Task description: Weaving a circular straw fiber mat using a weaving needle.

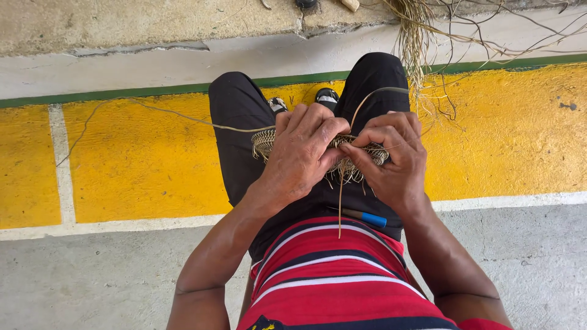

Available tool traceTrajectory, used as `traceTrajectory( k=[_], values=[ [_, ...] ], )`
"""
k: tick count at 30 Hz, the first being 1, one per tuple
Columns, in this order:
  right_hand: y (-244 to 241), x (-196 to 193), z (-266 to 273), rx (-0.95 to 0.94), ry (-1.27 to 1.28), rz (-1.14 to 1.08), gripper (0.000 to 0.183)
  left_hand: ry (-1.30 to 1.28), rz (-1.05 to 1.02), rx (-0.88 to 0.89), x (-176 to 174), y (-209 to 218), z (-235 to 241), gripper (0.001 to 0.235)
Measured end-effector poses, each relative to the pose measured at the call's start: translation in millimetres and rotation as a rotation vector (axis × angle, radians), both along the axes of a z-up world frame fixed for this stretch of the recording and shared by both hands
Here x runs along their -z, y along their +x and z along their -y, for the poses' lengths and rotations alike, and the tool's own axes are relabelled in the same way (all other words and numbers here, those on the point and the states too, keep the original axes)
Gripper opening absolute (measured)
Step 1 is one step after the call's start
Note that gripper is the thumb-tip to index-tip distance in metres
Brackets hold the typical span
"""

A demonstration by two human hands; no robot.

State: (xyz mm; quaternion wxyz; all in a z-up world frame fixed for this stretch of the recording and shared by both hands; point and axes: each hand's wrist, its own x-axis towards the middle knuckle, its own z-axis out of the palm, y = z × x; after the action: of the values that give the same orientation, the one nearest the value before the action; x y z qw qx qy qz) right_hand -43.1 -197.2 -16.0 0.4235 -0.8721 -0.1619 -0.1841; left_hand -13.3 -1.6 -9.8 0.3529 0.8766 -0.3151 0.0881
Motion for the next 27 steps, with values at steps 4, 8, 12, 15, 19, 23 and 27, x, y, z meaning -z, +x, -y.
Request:
traceTrajectory(
  k=[4, 8, 12, 15, 19, 23, 27],
  values=[
    [-9.1, 3.5, -6.9, 0.042, -0.014, 0.069, 0.029, 0.008, 0.024, -0.007, 0.0, -6.0, -0.6, 0.051],
    [-9.6, 3.8, -12.0, 0.05, -0.014, 0.122, 0.028, 0.032, 0.019, -0.011, -1.5, -11.0, -2.4, 0.05],
    [-8.7, -1.7, -7.6, 0.057, -0.032, 0.041, 0.028, 0.002, 0.034, 0.001, 1.8, -11.0, -3.2, 0.049],
    [-5.2, -2.7, -7.3, 0.041, -0.032, 0.025, 0.029, 0.002, 0.035, 0.002, 1.7, -8.9, -3.5, 0.049],
    [-5.2, 6.8, -5.6, 0.009, 0.025, -0.008, 0.028, 0.022, 0.034, 0.016, 1.5, -9.2, -3.8, 0.049],
    [-1.3, 2.7, -1.6, -0.043, 0.092, -0.042, 0.028, 0.016, 0.048, 0.015, 3.2, -10.5, -5.1, 0.047],
    [-2.1, 5.6, -1.7, -0.064, 0.062, -0.049, 0.028, 0.014, 0.053, 0.001, 3.7, -11.5, -4.1, 0.046]
  ],
)
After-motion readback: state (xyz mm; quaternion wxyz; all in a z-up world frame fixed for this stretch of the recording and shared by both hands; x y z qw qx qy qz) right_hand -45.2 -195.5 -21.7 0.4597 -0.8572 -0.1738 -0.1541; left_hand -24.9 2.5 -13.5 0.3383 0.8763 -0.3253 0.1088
